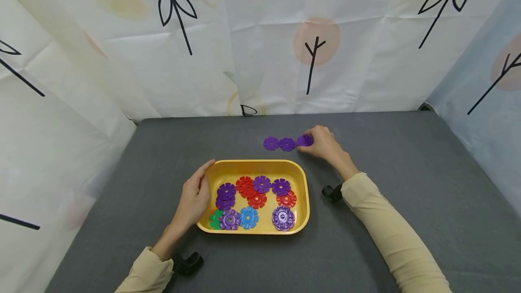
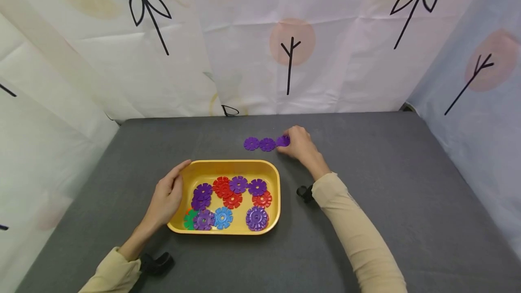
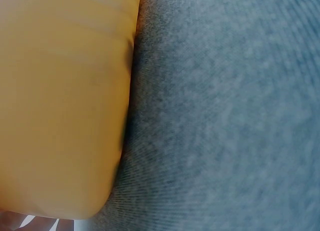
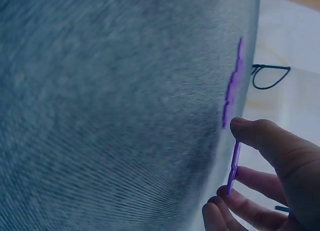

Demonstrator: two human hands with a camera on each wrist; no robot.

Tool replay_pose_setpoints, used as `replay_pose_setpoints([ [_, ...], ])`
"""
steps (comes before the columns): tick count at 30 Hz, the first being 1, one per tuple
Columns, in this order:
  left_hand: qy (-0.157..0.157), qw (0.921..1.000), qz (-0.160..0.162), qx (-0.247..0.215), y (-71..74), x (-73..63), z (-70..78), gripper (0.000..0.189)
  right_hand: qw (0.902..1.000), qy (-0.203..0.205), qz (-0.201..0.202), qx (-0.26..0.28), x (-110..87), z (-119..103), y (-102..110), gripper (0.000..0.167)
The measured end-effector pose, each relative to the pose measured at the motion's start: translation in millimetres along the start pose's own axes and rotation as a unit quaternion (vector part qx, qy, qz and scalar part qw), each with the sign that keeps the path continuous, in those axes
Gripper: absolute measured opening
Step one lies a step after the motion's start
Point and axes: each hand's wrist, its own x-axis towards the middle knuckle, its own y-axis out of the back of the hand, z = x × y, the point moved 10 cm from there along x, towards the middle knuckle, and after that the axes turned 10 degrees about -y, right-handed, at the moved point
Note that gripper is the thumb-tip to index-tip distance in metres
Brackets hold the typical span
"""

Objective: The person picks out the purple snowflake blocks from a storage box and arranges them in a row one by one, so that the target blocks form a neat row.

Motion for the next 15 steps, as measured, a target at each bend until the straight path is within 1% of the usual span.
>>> replay_pose_setpoints([
  [4, 0.007, 1.0000, -0.001, 0.000, -0.3, -0.2, -2.1, 0.045, 0.9999, 0.009, 0.001, -0.009, 2.2, 1.6, -5.5, 0.046],
  [8, 0.014, 0.9999, -0.002, 0.000, -0.2, -0.4, -3.4, 0.045, 0.9999, 0.007, 0.005, -0.015, 3.2, 3.8, -8.3, 0.047],
  [11, 0.014, 0.9999, -0.002, 0.000, 0.2, -0.3, -3.2, 0.045, 0.9998, 0.000, 0.003, -0.020, 3.0, 5.3, -9.6, 0.049],
  [15, 0.012, 0.9999, -0.003, -0.001, 0.3, 0.0, -2.9, 0.045, 0.9996, -0.020, -0.005, -0.021, 2.3, 8.7, -11.5, 0.052],
])
